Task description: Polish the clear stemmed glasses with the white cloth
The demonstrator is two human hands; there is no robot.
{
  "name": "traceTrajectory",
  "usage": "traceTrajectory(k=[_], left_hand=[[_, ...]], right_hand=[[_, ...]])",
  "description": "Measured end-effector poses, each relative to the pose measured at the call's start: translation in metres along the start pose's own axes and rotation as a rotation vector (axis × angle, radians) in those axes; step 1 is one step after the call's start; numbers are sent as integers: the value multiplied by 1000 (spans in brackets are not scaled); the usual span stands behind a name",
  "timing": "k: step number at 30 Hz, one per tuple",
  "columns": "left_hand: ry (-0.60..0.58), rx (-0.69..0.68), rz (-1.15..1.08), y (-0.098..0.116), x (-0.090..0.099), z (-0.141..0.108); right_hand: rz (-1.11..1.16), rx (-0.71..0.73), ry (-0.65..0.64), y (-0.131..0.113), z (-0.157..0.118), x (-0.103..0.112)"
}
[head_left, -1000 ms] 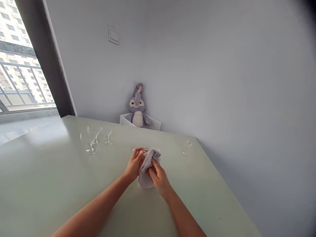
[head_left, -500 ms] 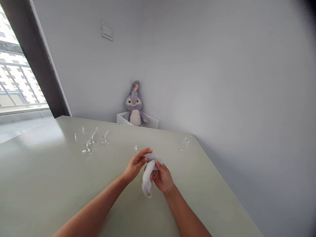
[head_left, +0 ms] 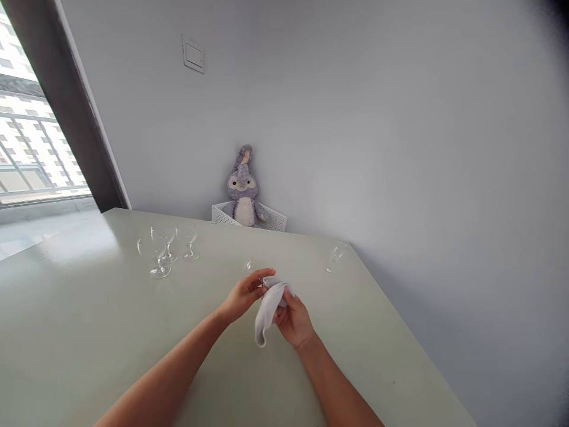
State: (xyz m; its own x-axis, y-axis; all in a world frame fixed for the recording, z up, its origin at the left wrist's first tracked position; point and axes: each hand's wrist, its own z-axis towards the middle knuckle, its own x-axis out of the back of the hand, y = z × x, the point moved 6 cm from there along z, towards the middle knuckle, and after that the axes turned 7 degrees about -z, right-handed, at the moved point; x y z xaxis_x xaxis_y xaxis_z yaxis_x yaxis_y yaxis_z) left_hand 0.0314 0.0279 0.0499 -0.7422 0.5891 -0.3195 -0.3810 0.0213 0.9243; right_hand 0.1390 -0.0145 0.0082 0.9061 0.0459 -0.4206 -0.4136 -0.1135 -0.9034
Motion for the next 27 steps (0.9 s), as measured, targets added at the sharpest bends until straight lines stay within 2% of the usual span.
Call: traceTrajectory(k=[2,5,7,8,10,13,14,16,20,25,27], left_hand=[[29,13,13,-3,5,1],[100,67,34,-14,11,2],[180,86,70,-19,13,1],[213,83,93,-20,13,-1],[224,46,120,-17,8,-2],[118,-17,70,-10,-2,-4],[88,-24,52,-8,-3,-4],[61,-18,42,-7,0,-3],[77,1,11,-13,10,-1],[98,81,-158,-22,13,1],[126,100,-129,-21,13,1]], right_hand=[[-227,78,12,-3,-4,-3],[-590,301,144,-14,-10,-4],[-662,362,201,-16,-11,-3],[-624,330,204,-14,-9,-1],[-396,181,197,-7,-5,4],[60,-15,157,4,-1,5],[145,-38,134,6,0,4],[165,-27,100,7,1,1],[-91,96,137,4,-2,3],[-708,407,239,-17,-13,5],[-777,465,223,-21,-15,2]])
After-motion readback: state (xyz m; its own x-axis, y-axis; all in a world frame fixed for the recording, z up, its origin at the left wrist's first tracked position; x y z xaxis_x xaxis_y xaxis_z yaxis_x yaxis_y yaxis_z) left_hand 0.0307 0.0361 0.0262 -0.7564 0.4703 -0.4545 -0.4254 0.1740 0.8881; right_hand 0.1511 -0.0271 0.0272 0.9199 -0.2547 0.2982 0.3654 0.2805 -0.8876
